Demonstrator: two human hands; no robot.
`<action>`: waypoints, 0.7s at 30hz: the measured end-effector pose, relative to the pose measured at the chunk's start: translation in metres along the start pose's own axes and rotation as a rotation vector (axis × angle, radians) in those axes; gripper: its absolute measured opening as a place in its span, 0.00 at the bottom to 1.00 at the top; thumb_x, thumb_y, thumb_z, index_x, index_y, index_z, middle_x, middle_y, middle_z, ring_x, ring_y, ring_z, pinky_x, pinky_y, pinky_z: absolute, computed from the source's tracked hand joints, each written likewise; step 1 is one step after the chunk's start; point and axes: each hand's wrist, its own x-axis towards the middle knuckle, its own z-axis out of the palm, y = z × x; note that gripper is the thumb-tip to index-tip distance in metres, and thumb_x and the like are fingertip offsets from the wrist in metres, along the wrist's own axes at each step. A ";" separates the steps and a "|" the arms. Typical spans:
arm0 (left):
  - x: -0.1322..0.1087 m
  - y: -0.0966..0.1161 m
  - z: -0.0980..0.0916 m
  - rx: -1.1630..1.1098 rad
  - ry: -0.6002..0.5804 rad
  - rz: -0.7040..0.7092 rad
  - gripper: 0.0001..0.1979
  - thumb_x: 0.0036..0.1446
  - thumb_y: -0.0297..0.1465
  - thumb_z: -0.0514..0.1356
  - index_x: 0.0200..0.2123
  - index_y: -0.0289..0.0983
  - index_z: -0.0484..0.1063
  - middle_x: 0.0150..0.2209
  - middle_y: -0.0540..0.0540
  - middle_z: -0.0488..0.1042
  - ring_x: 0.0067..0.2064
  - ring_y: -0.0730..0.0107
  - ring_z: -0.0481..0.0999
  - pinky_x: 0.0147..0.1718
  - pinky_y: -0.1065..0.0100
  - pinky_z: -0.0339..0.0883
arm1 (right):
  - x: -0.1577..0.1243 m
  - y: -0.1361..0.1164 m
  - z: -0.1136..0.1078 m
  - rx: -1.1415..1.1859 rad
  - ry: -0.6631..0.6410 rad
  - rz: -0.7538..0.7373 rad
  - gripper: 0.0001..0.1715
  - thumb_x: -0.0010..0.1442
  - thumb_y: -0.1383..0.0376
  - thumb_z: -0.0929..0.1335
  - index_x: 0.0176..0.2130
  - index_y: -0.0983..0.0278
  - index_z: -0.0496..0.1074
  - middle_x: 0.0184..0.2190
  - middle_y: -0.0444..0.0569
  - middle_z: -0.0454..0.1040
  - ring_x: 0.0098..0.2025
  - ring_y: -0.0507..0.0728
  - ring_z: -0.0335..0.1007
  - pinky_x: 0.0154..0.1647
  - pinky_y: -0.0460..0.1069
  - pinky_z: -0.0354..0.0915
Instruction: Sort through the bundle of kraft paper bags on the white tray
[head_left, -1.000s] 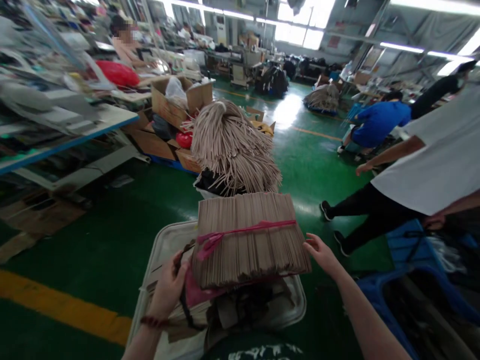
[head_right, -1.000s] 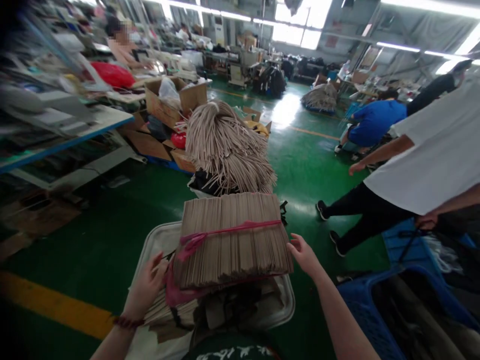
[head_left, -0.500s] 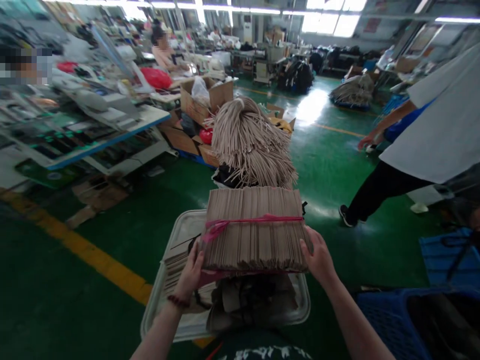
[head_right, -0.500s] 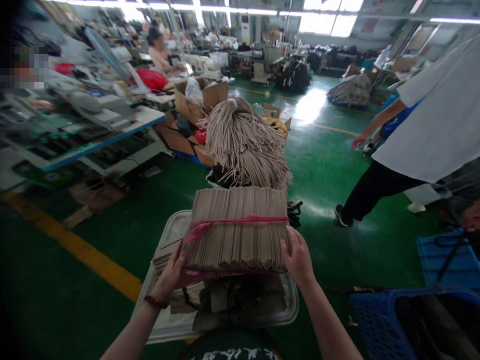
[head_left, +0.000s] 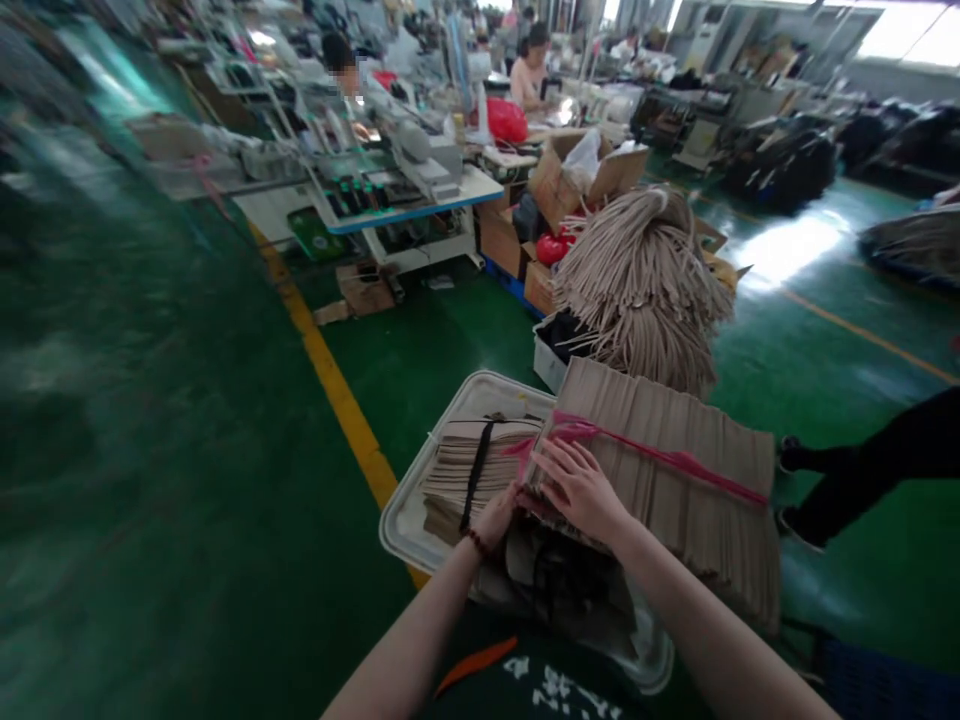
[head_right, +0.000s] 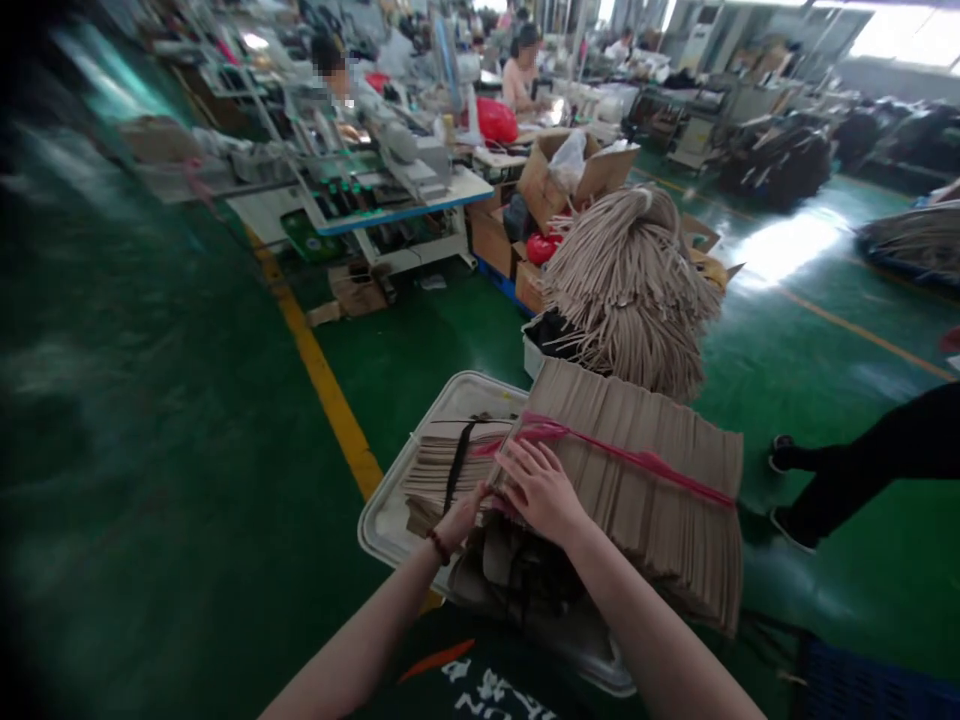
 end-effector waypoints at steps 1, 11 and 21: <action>0.003 -0.004 -0.003 -0.022 -0.012 -0.004 0.26 0.63 0.47 0.48 0.46 0.35 0.77 0.48 0.41 0.77 0.55 0.57 0.72 0.60 0.58 0.58 | 0.006 0.000 0.002 -0.030 -0.015 0.010 0.30 0.63 0.60 0.64 0.64 0.54 0.59 0.66 0.47 0.56 0.67 0.62 0.48 0.67 0.63 0.46; 0.013 0.011 -0.022 -0.233 -0.075 0.114 0.25 0.63 0.42 0.53 0.59 0.37 0.66 0.57 0.41 0.69 0.59 0.60 0.67 0.60 0.60 0.58 | 0.010 -0.003 0.019 -0.091 -0.017 0.109 0.27 0.62 0.60 0.63 0.60 0.56 0.63 0.63 0.46 0.61 0.65 0.61 0.53 0.66 0.62 0.48; 0.006 0.019 -0.022 -0.228 -0.077 0.196 0.25 0.66 0.41 0.51 0.63 0.39 0.62 0.62 0.42 0.63 0.64 0.58 0.60 0.65 0.55 0.49 | 0.009 -0.004 0.033 -0.206 -0.074 0.052 0.32 0.64 0.64 0.61 0.66 0.55 0.55 0.64 0.46 0.59 0.67 0.60 0.50 0.66 0.63 0.50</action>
